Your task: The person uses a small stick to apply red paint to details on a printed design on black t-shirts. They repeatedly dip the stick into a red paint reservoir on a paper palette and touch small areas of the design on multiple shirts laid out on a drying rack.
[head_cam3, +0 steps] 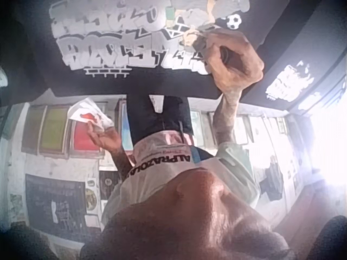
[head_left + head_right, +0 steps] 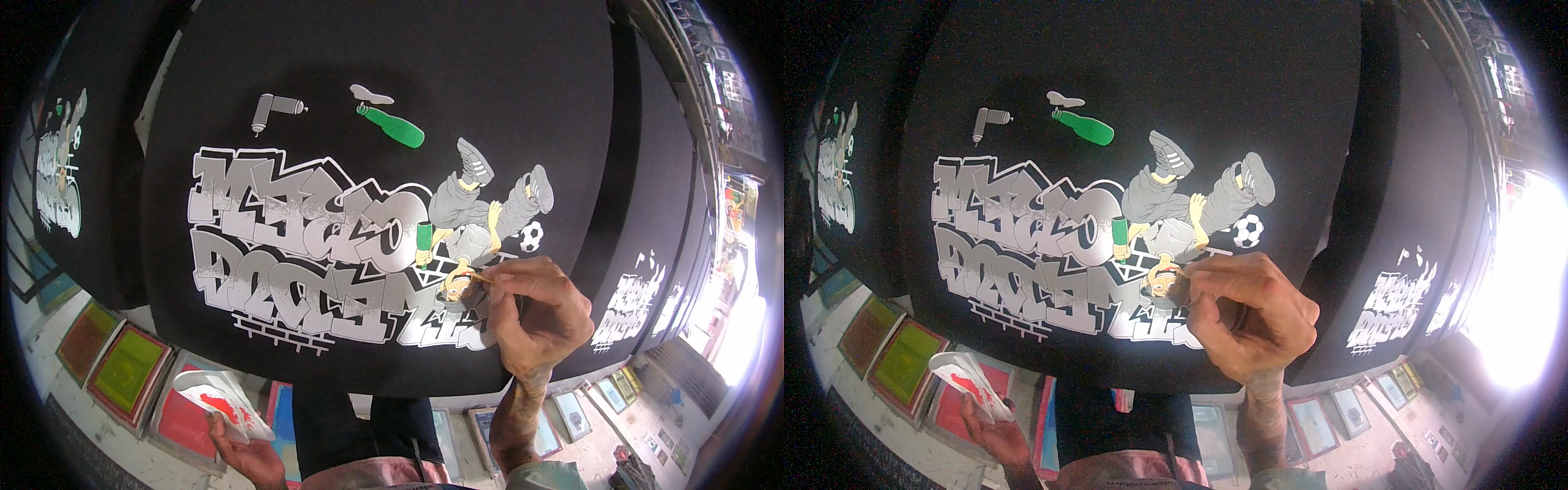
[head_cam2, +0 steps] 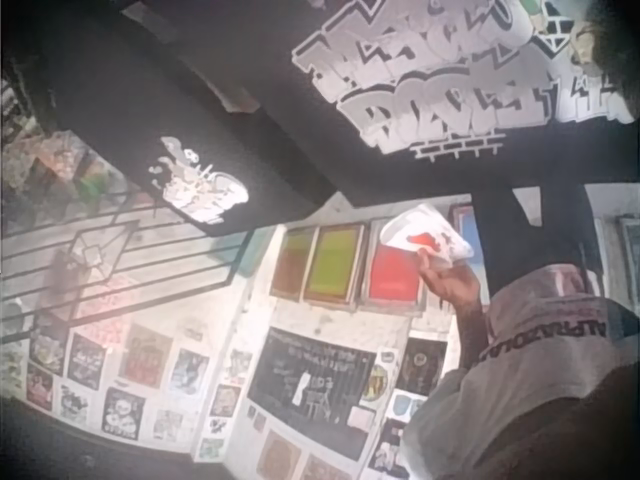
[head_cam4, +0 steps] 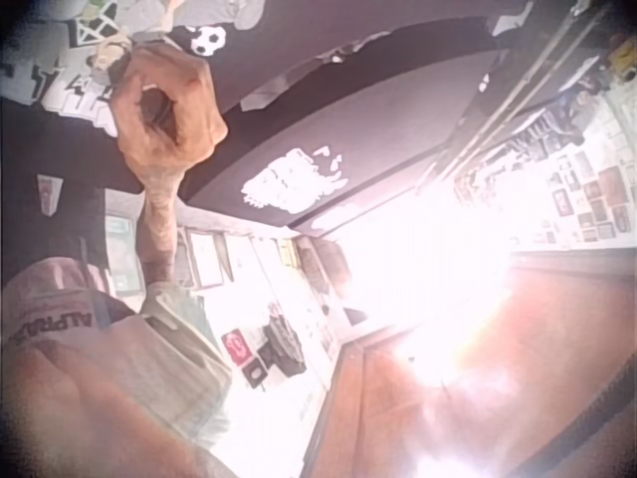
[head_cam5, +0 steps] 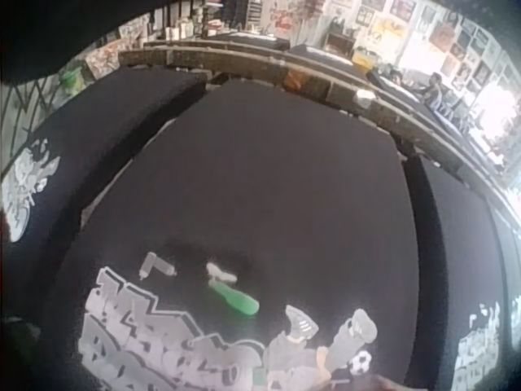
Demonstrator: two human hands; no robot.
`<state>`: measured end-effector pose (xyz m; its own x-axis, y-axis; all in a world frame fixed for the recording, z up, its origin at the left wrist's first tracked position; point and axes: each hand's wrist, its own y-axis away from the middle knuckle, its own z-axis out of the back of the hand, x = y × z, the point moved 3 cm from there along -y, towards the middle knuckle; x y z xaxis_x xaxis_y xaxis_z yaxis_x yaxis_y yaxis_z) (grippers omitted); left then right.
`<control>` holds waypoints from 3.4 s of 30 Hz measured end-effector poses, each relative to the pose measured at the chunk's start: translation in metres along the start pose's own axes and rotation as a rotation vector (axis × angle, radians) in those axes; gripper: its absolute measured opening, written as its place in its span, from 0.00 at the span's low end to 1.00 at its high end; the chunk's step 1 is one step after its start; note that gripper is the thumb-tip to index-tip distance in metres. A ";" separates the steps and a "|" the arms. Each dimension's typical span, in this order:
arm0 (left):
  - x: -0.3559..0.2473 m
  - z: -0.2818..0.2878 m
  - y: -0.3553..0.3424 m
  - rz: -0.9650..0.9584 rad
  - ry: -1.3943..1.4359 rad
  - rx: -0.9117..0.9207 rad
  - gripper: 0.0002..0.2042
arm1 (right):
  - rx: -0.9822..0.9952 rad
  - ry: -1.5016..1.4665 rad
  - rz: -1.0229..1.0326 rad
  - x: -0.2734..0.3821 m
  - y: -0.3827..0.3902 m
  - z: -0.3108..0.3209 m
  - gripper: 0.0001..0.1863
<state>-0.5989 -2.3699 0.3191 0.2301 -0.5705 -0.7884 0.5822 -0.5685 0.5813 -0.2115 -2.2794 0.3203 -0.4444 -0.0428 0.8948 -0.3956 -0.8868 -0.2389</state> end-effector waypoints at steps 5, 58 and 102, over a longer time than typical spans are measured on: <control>0.001 0.005 -0.004 0.013 0.011 0.023 0.22 | -0.002 -0.007 0.009 0.000 0.000 0.001 0.07; 0.005 0.004 -0.001 -0.014 0.020 -0.009 0.20 | 0.021 -0.009 0.000 0.000 -0.002 0.003 0.07; 0.060 0.135 0.220 -0.034 0.448 -0.110 0.17 | 1.153 -0.341 0.648 0.231 0.221 -0.072 0.13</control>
<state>-0.5627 -2.6092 0.4273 0.5099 -0.2267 -0.8299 0.6690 -0.5020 0.5481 -0.4599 -2.4519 0.4470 -0.0067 -0.5555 0.8315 0.7695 -0.5339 -0.3505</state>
